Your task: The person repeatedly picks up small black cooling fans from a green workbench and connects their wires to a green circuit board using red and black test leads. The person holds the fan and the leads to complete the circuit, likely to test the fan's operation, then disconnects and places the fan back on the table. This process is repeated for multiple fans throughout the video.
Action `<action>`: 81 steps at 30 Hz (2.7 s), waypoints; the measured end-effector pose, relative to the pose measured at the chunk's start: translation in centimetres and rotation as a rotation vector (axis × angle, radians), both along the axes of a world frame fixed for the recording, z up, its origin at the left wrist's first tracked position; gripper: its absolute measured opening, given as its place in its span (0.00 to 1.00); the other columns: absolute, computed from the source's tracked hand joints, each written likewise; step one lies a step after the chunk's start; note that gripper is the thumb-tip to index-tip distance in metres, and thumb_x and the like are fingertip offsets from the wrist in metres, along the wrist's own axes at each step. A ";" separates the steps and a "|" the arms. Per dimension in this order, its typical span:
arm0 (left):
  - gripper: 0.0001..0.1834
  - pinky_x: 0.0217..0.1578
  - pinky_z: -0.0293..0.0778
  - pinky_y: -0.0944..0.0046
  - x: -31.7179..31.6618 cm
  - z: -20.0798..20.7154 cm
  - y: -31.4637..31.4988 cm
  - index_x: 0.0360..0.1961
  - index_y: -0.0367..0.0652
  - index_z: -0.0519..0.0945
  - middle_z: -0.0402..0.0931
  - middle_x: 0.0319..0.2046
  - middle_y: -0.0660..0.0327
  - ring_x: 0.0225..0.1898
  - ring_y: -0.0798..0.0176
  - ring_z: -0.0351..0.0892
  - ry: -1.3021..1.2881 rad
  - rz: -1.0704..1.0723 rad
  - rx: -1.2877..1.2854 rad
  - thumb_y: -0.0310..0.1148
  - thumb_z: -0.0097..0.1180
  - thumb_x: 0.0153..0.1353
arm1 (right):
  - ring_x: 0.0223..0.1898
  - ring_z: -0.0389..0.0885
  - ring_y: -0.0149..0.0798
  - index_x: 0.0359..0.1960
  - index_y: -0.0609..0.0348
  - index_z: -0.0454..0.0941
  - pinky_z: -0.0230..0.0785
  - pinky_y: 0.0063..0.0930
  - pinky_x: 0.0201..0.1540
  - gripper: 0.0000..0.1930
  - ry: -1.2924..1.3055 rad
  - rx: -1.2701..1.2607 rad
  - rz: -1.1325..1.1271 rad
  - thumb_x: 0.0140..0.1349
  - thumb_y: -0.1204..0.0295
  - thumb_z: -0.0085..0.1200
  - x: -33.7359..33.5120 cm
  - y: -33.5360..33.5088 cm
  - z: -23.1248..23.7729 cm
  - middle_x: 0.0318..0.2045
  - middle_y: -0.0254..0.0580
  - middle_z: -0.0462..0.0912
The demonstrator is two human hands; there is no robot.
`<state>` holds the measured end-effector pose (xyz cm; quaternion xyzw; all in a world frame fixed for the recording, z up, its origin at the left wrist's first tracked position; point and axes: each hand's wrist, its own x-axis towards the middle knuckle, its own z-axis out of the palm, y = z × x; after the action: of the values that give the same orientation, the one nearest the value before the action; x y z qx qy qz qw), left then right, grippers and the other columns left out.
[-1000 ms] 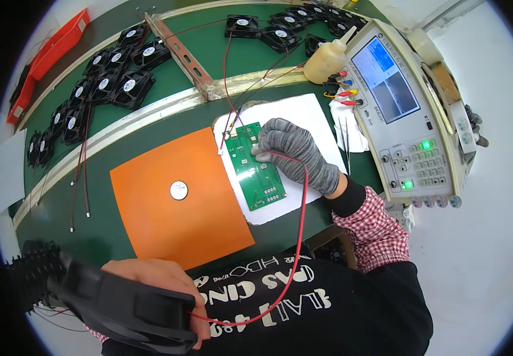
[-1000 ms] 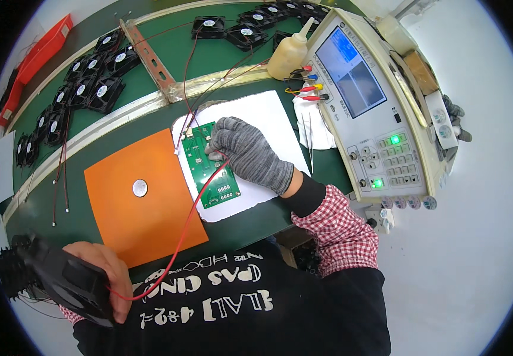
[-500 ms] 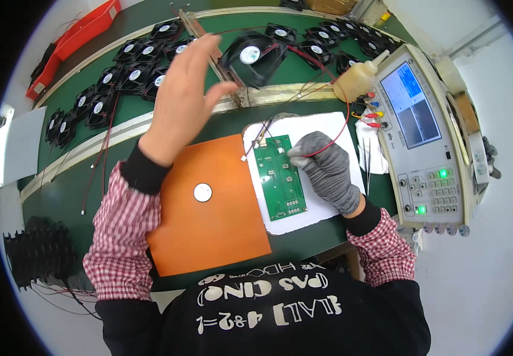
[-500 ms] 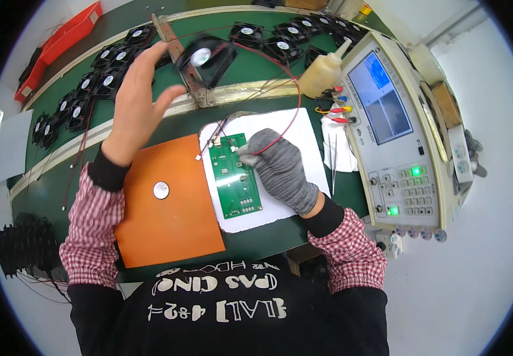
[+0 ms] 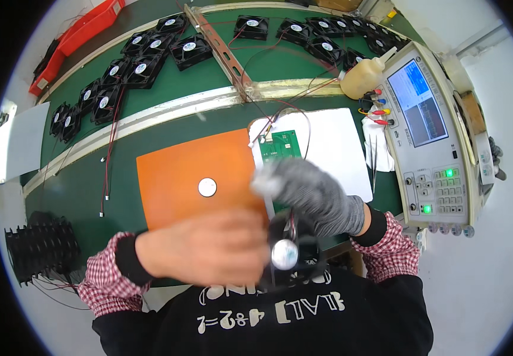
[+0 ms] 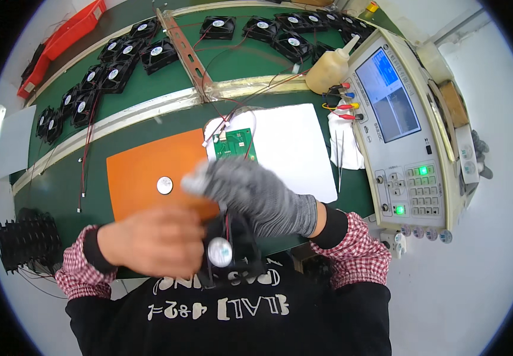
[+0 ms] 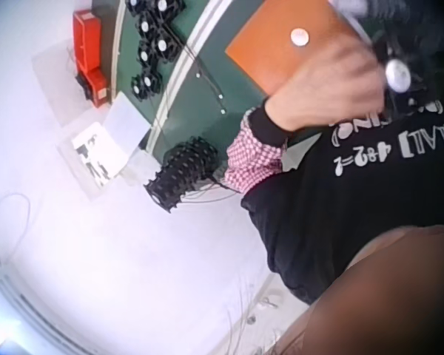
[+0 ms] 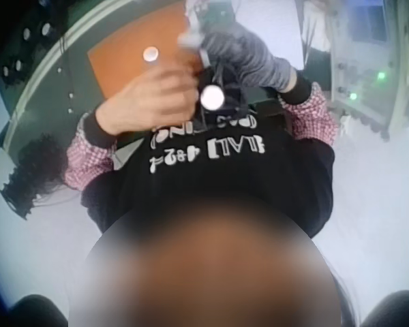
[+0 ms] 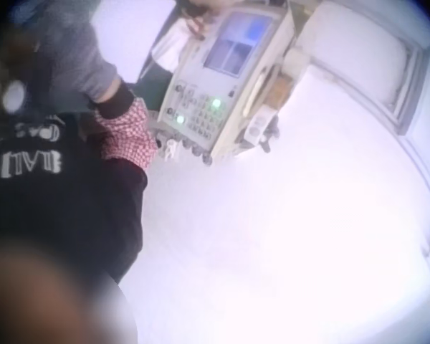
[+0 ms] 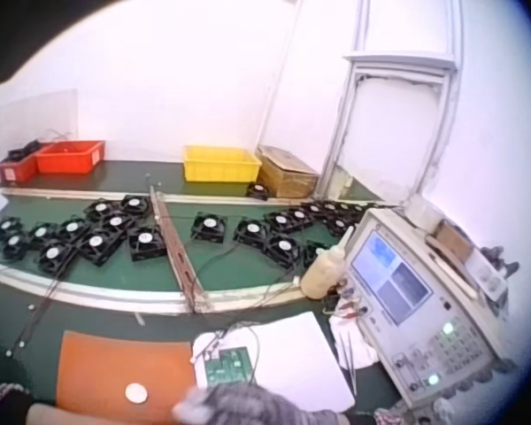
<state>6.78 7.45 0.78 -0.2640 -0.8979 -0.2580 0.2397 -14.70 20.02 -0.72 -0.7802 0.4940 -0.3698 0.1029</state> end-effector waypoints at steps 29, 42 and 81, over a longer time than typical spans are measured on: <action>0.54 0.55 0.61 0.47 2.0 -2.3 -0.4 0.63 0.33 0.65 0.68 0.51 0.47 0.52 0.43 0.67 -0.317 0.796 -0.019 0.48 0.75 0.37 | 0.37 0.80 0.40 0.29 0.62 0.80 0.73 0.30 0.43 0.09 -0.482 0.463 -0.350 0.48 0.75 0.69 -3.7 -0.9 -2.9 0.31 0.41 0.77; 0.19 0.29 0.78 0.49 8.2 6.5 0.9 0.50 0.27 0.73 0.80 0.32 0.38 0.30 0.41 0.82 -0.704 -0.294 1.599 0.31 0.55 0.64 | 0.32 0.74 0.45 0.23 0.59 0.77 0.70 0.35 0.38 0.10 -0.302 0.156 -0.296 0.46 0.72 0.69 -4.1 -0.6 -4.3 0.26 0.41 0.74; 0.23 0.57 0.66 0.50 0.3 6.3 1.9 0.52 0.58 0.75 0.70 0.56 0.63 0.62 0.50 0.65 -0.489 -0.225 -0.264 0.32 0.55 0.52 | 0.57 0.73 0.50 0.54 0.53 0.76 0.64 0.44 0.61 0.20 0.177 0.014 0.158 0.59 0.65 0.56 0.8 0.8 0.0 0.51 0.46 0.77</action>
<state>7.10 9.39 7.03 -0.3207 -0.9199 -0.2199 -0.0503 -13.90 20.79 -0.71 -0.8456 0.4405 -0.2868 0.0931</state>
